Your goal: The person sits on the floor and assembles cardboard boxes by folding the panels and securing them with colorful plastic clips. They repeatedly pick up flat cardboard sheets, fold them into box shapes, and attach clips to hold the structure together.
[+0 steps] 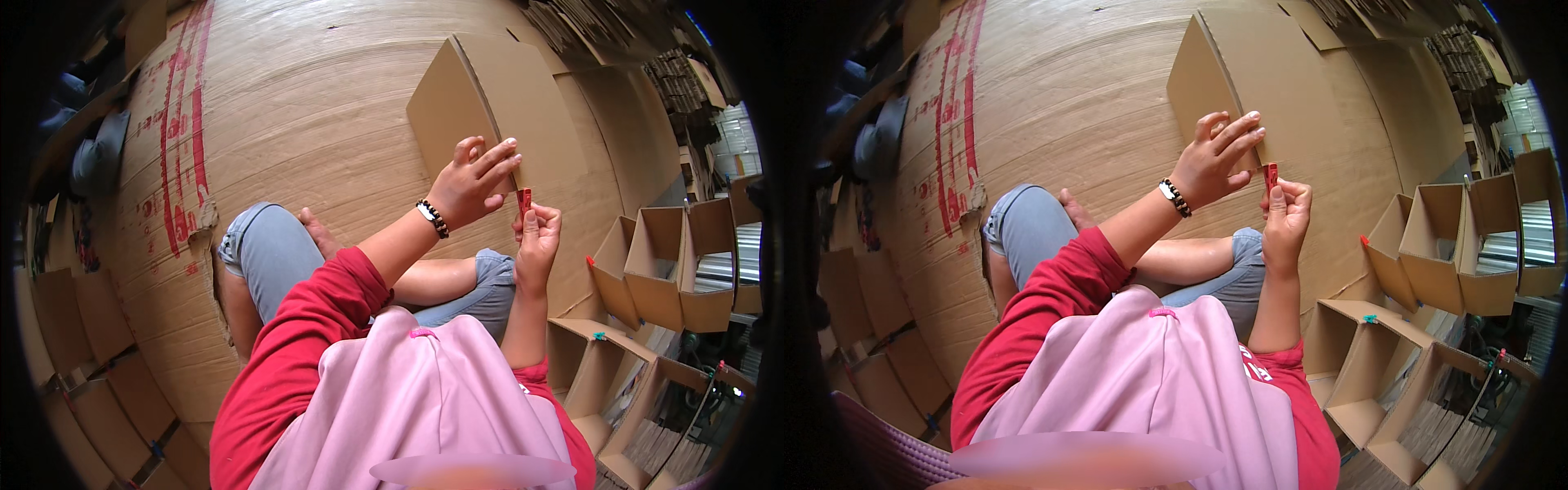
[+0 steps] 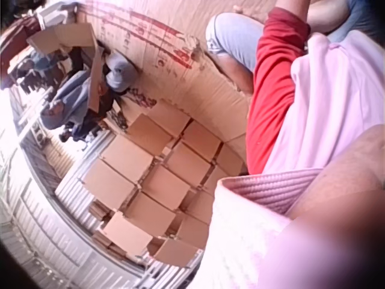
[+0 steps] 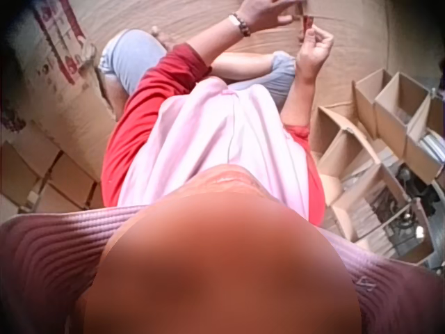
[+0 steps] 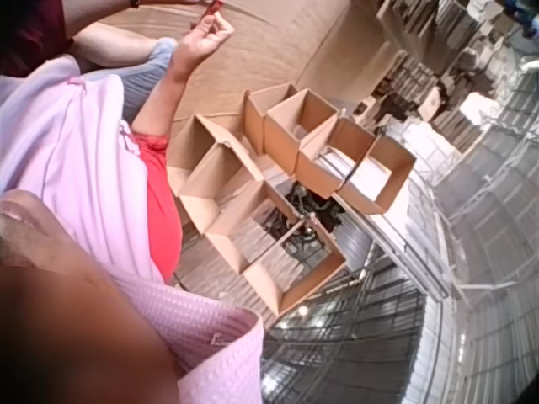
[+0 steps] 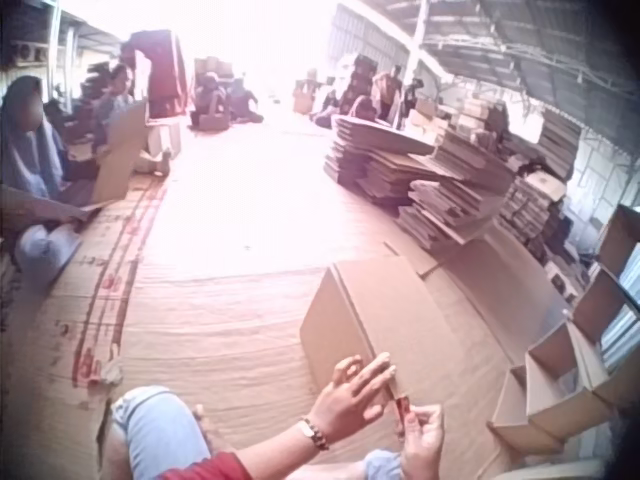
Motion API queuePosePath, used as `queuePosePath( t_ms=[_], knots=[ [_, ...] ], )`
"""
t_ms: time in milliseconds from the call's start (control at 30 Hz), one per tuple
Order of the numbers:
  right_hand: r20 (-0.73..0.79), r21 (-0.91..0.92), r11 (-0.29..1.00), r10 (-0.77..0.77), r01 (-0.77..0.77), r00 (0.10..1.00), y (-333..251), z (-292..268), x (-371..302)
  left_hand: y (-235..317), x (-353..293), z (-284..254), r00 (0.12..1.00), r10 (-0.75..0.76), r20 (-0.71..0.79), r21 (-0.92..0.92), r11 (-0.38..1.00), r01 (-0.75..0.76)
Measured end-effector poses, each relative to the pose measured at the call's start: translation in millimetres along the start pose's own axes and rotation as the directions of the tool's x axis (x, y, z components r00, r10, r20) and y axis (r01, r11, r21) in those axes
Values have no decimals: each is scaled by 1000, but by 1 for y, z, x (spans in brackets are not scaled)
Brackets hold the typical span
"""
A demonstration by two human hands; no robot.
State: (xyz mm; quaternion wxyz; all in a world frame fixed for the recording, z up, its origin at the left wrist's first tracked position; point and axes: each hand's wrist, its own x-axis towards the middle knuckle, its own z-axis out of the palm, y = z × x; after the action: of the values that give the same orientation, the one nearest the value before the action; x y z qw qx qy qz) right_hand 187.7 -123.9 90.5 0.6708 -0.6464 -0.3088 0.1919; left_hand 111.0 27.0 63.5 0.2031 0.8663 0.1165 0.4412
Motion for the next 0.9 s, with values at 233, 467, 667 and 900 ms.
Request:
queuePosePath(
  t_ms=[233, 467, 667, 900],
  knots=[
    [88, -107, 994, 35, -25, 996, -9, -4, 13, 0, -3, 5, 1000, 5, -17, -5, 1000, -5],
    [69, -64, 993, 104, -100, 992, 2, -4, 39, -7, 0, 6, 992, 56, -113, -31, 998, -60],
    [64, 149, 983, 100, -109, 993, 38, -18, 5, -2, -19, -19, 996, 89, -18, -40, 995, -90],
    [604, -511, 832, 168, 217, 779, 118, 4, -61, -42, -94, -122, 984, -132, 120, -16, 991, 135]
  ],
)
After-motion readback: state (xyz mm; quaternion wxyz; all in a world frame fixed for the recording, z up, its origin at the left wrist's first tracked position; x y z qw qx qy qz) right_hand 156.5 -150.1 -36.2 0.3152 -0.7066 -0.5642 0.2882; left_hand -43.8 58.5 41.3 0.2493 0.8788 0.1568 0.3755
